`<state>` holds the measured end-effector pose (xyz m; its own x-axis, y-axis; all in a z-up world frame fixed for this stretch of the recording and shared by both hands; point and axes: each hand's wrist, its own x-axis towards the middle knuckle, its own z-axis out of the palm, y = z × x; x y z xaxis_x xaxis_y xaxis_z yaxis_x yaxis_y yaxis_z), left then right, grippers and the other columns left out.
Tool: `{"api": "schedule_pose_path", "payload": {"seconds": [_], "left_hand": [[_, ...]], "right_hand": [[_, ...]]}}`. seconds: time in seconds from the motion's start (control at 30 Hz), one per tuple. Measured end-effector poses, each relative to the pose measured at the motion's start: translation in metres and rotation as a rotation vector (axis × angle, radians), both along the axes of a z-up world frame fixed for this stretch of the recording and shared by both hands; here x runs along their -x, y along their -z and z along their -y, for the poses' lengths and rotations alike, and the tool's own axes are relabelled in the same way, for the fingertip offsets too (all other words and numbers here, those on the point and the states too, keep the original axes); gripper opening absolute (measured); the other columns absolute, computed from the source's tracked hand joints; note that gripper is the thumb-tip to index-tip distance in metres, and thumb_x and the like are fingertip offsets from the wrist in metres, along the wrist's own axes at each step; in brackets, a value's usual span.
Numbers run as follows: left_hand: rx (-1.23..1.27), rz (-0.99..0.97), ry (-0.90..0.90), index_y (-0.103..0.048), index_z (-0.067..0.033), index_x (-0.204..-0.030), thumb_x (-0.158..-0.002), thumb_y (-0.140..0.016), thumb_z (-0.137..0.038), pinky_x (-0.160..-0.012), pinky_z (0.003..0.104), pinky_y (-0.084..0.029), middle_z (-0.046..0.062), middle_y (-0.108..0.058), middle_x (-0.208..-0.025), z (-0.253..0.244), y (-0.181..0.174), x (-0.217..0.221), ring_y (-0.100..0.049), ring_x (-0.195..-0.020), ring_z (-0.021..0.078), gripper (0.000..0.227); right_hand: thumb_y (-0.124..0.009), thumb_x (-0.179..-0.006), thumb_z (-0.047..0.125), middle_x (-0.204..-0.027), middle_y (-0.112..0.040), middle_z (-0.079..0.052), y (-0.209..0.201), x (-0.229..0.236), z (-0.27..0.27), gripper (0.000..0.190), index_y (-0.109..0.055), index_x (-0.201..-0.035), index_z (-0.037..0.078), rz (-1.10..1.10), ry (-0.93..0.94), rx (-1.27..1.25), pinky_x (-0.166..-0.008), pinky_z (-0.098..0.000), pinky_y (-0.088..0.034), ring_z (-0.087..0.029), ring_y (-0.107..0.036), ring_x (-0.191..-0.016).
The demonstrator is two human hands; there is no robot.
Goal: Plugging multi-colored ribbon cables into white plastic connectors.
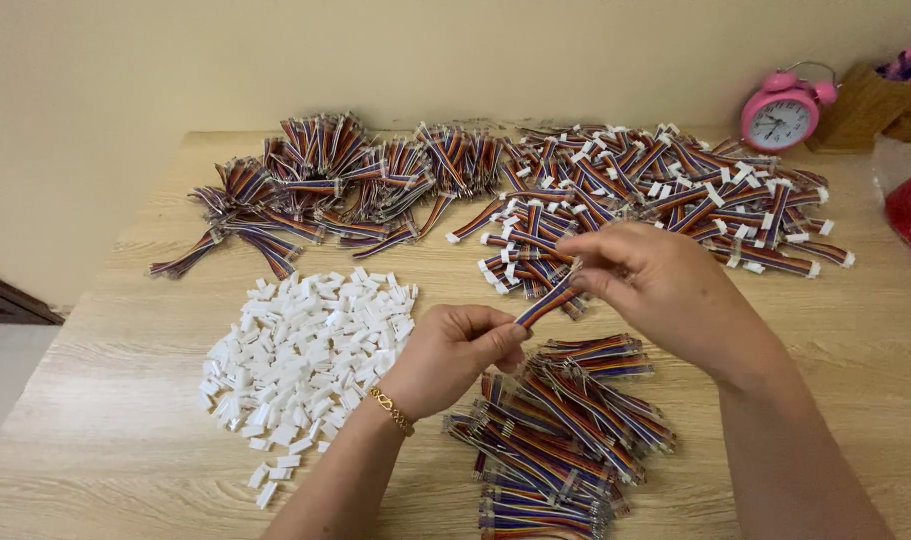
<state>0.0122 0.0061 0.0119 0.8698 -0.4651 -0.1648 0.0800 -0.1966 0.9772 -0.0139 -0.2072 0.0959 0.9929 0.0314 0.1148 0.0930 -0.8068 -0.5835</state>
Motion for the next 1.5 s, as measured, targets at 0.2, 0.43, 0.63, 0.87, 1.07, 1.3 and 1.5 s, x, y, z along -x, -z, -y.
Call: {"api": "schedule_pose_path", "payload": {"seconds": [0.2,0.43,0.63,0.87,1.07,1.3,1.5], "left_hand": [[-0.219,0.107,0.009,-0.083,-0.0085,-0.097,-0.093,-0.072,-0.021,-0.042,0.019,-0.044,0.002,-0.077,-0.069,0.001,-0.008,0.007,-0.056,-0.047,0.0041,0.017],[-0.314,0.687,0.061,-0.08,-0.0067,-0.082,-0.087,-0.073,-0.016,-0.043,0.028,-0.046,0.005,-0.073,-0.063,0.001,0.003,0.009,-0.055,-0.042,0.0143,0.013],[-0.607,1.064,0.063,-0.075,-0.0161,-0.088,-0.093,-0.066,-0.023,-0.063,0.035,-0.059,0.005,-0.071,-0.071,0.0,0.026,0.0,-0.073,-0.073,0.0269,0.012],[-0.428,0.454,0.125,-0.078,-0.0112,-0.101,-0.097,-0.064,-0.024,-0.076,0.037,-0.06,0.008,-0.078,-0.081,-0.011,-0.003,0.005,-0.077,-0.084,0.0263,0.019],[-0.36,0.449,0.091,-0.078,-0.0111,-0.099,-0.094,-0.065,-0.021,-0.076,0.039,-0.061,0.009,-0.08,-0.081,-0.01,-0.006,0.007,-0.078,-0.085,0.0276,0.018],[-0.448,0.701,0.086,-0.076,-0.0105,-0.097,-0.096,-0.065,-0.018,-0.073,0.036,-0.061,0.007,-0.076,-0.079,-0.005,0.004,0.005,-0.076,-0.082,0.0265,0.013],[-0.217,0.21,0.08,-0.076,-0.0092,-0.109,-0.105,-0.055,-0.03,-0.08,0.029,-0.06,0.008,-0.078,-0.089,-0.009,-0.007,0.003,-0.072,-0.084,0.0165,0.03]], "right_hand": [[-0.061,-0.089,0.035,-0.113,-0.077,0.011,0.036,-0.006,-0.004,0.021,-0.08,-0.097,0.032,0.26,-0.273,0.465,-0.118,-0.0566,-0.018,-0.02,-0.052,-0.131],[-0.063,-0.087,0.025,-0.103,-0.08,0.01,0.043,-0.005,-0.016,0.019,-0.082,-0.091,0.03,0.057,-0.333,0.513,-0.123,-0.0547,-0.018,-0.014,-0.061,-0.121],[-0.063,-0.093,0.036,-0.073,-0.077,0.0,0.053,-0.012,-0.02,0.02,-0.076,-0.087,0.022,-0.034,-0.361,0.55,-0.122,-0.0555,-0.018,-0.014,-0.072,-0.1],[-0.061,-0.096,0.03,-0.09,-0.081,-0.005,0.034,-0.01,-0.013,0.021,-0.077,-0.094,0.016,-0.155,-0.368,0.481,-0.122,-0.0556,-0.02,-0.021,-0.072,-0.109],[-0.059,-0.096,0.026,-0.087,-0.083,-0.004,0.031,-0.011,-0.009,0.023,-0.08,-0.094,0.018,-0.248,-0.324,0.352,-0.122,-0.0524,-0.021,-0.018,-0.074,-0.104],[-0.061,-0.094,0.019,-0.086,-0.082,-0.012,0.053,-0.015,-0.007,0.019,-0.078,-0.092,0.01,-0.162,-0.427,0.166,-0.114,-0.0566,-0.033,-0.031,-0.076,-0.097],[-0.06,-0.095,0.016,-0.066,-0.075,-0.006,0.044,-0.019,-0.008,0.024,-0.082,-0.084,0.013,-0.215,-0.314,0.025,-0.096,-0.0432,-0.046,-0.023,-0.072,-0.074]]}}
